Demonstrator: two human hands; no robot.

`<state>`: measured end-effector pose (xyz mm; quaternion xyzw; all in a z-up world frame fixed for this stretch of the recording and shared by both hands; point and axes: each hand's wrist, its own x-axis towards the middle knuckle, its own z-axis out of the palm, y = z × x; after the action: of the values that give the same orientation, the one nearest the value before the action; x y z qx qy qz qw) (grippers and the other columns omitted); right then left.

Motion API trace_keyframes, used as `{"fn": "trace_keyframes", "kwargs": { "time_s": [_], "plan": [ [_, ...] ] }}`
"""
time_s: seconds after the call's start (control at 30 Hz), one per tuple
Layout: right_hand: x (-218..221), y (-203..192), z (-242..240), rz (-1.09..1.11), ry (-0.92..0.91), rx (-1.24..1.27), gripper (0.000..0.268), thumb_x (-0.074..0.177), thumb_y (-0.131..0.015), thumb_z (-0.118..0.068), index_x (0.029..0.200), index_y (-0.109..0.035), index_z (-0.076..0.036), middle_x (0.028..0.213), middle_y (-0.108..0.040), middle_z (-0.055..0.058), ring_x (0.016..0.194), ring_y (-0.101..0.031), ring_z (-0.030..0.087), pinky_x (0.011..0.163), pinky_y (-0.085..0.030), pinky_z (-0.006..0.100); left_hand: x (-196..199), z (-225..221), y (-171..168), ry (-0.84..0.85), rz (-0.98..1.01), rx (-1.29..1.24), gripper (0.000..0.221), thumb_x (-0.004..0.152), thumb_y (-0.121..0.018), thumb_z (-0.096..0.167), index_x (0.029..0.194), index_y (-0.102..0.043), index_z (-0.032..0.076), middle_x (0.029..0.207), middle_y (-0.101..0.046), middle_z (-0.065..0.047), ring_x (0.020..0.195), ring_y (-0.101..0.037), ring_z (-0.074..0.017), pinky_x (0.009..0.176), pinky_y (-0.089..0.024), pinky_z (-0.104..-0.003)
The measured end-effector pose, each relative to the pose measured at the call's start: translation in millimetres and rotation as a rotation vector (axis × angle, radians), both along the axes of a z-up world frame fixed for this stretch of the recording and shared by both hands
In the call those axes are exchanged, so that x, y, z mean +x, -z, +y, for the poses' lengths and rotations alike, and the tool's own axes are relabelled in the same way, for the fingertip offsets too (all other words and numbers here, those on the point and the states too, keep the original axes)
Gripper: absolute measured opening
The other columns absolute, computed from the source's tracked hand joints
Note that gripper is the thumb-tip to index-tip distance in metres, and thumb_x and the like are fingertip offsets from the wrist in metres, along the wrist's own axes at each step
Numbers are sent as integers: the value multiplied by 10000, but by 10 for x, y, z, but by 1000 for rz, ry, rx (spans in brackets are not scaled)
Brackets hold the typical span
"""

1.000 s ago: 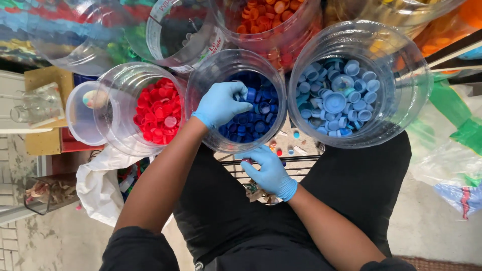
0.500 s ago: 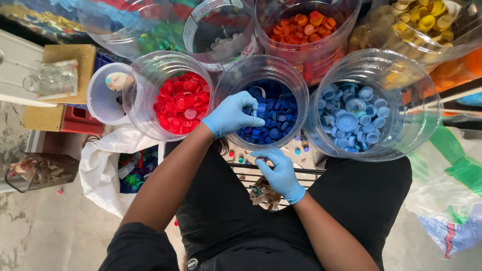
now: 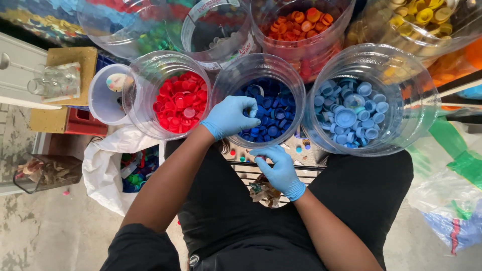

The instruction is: The person sits on the floor and sorts plastic bottle caps by color. They pick caps from a white sack, inspect them, and place them into clear containers filled with red, blue, green, and other colored caps. The person occasionally handles a small cloth while continuing to sort.

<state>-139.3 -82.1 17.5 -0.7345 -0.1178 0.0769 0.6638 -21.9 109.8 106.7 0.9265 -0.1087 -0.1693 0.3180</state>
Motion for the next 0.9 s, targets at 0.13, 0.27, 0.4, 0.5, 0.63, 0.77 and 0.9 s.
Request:
{"fn": "trace_keyframes", "kwargs": {
  "time_s": [0.13, 0.27, 0.4, 0.5, 0.63, 0.77, 0.9],
  "plan": [
    [15, -18, 11, -88, 47, -40, 149, 918, -727, -88, 1033, -807, -139, 887, -793, 64, 941, -726, 259, 1115, -379, 509, -43, -137, -201, -39, 52, 134, 318, 770, -784, 469, 919, -598, 258, 996, -736, -27, 1050, -703, -345, 861, -536, -484],
    [71, 17, 41, -131, 86, -11, 101, 906, -739, -67, 978, -794, -110, 869, -783, 109, 959, -722, 348, 1046, -454, 517, -77, -203, -325, -65, 69, 191, 421, 802, -765, 447, 1103, -520, 282, 1149, -759, -43, 1133, -690, -380, 922, -522, -543],
    [64, 31, 32, -117, 105, 7, 145, 888, -734, -50, 983, -808, -132, 910, -803, 84, 1006, -723, 343, 1032, -478, 508, -107, -223, -341, -61, 35, 209, 430, 808, -754, 456, 1140, -525, 307, 1186, -756, 1, 1142, -691, -362, 940, -524, -538],
    [48, -8, 26, -127, 105, -18, 148, 892, -726, -28, 988, -809, -103, 902, -797, 106, 994, -721, 358, 1009, -497, 527, -127, -204, -328, -37, -34, 202, 342, 820, -751, 437, 1098, -580, 332, 1135, -755, 25, 1126, -696, -326, 923, -543, -506],
    [16, 51, -6, -126, 80, 9, 144, 922, -707, -45, 994, -815, -107, 939, -801, 105, 996, -715, 366, 1004, -497, 521, -153, -165, -345, -1, -145, 197, 317, 814, -785, 430, 1035, -615, 280, 1021, -746, -21, 1027, -718, -335, 854, -570, -492],
    [24, 3, -20, -141, 75, 3, 118, 924, -716, -61, 974, -808, -114, 934, -797, 98, 1002, -711, 364, 989, -504, 519, -163, -155, -305, -35, -85, 102, 337, 785, -812, 421, 1023, -632, 264, 999, -744, -44, 1036, -706, -360, 839, -562, -508],
    [29, -53, -26, -138, 74, 4, 75, 921, -731, -80, 931, -796, -117, 900, -792, 98, 979, -715, 358, 970, -520, 503, -113, -113, -102, -101, -29, -16, 337, 790, -821, 420, 1007, -639, 238, 988, -741, -80, 1045, -699, -386, 840, -546, -501]
  ]
}}
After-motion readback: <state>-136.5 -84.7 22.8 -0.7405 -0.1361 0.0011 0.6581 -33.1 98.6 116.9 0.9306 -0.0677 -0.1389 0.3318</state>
